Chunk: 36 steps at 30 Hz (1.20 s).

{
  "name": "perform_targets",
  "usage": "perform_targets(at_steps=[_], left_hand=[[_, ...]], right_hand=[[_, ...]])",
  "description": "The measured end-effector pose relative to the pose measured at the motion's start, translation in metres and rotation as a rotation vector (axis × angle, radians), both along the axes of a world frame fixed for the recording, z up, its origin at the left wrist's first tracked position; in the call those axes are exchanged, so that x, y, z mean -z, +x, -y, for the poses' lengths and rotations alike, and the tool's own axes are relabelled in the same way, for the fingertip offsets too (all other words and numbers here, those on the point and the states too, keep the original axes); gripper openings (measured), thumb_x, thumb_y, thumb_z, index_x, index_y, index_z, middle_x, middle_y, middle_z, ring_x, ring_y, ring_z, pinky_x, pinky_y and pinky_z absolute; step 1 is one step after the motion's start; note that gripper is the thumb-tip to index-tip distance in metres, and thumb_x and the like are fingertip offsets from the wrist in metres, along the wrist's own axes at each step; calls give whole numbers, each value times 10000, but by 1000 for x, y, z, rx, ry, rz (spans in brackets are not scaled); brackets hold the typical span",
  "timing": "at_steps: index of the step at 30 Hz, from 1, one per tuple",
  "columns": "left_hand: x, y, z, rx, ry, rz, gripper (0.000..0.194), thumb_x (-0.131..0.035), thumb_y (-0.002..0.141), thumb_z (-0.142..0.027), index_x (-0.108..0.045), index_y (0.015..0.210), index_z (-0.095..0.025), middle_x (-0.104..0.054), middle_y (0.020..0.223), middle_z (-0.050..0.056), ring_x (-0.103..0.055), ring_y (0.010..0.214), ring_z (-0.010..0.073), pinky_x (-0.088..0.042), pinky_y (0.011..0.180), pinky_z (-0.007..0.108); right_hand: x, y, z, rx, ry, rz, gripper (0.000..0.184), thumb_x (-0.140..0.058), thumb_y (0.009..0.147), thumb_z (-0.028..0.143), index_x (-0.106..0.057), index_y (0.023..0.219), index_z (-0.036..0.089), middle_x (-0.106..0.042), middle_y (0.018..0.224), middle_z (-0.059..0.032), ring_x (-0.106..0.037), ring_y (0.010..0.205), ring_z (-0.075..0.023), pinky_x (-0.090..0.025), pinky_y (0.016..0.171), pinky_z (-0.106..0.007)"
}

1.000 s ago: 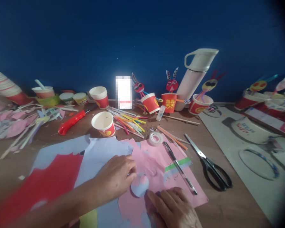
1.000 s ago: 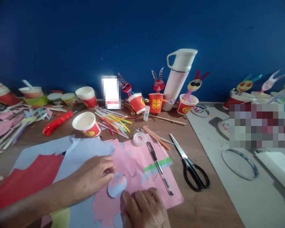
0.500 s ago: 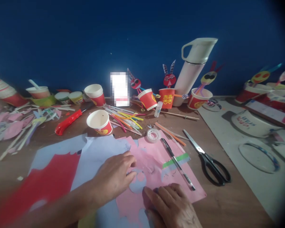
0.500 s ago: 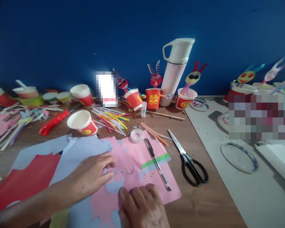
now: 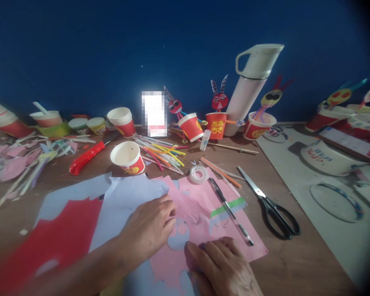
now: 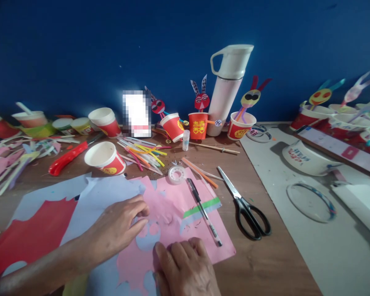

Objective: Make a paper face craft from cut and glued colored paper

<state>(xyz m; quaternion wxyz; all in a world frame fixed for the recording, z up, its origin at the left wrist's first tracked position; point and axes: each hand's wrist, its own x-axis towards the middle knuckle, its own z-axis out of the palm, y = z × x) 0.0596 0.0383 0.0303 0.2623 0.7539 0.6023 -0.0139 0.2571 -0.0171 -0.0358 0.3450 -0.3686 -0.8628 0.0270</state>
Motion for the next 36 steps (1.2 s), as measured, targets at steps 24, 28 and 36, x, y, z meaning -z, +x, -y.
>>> perform_targets(at_steps=[24, 28, 36], left_hand=[[-40, -23, 4, -225, -354, 438, 157, -437, 868, -328, -474, 766, -215, -458, 686, -53, -402, 630, 125, -350, 586, 247], [-42, -29, 17, -150, -522, 585, 164, -486, 835, -345, -482, 735, -215, -449, 673, -59, -397, 630, 121, -329, 571, 234], [4, -9, 34, 19, -179, 179, 197, -334, 930, -291, -402, 755, -231, -545, 704, -28, -504, 653, 161, -337, 621, 279]], right_hand=[[7, -1, -1, 27, 16, -90, 323, -355, 1011, 335, -639, 1019, 181, -611, 602, 21, -549, 508, -159, -363, 622, -324], [-9, 17, 0, -44, -183, -129, 293, -365, 1028, 353, -632, 993, 238, -638, 627, 39, -574, 530, -139, -403, 594, -279], [-53, 35, -35, -121, -461, 67, 157, -529, 922, 250, -662, 1006, 254, -619, 662, 30, -560, 589, -152, -391, 567, -271]])
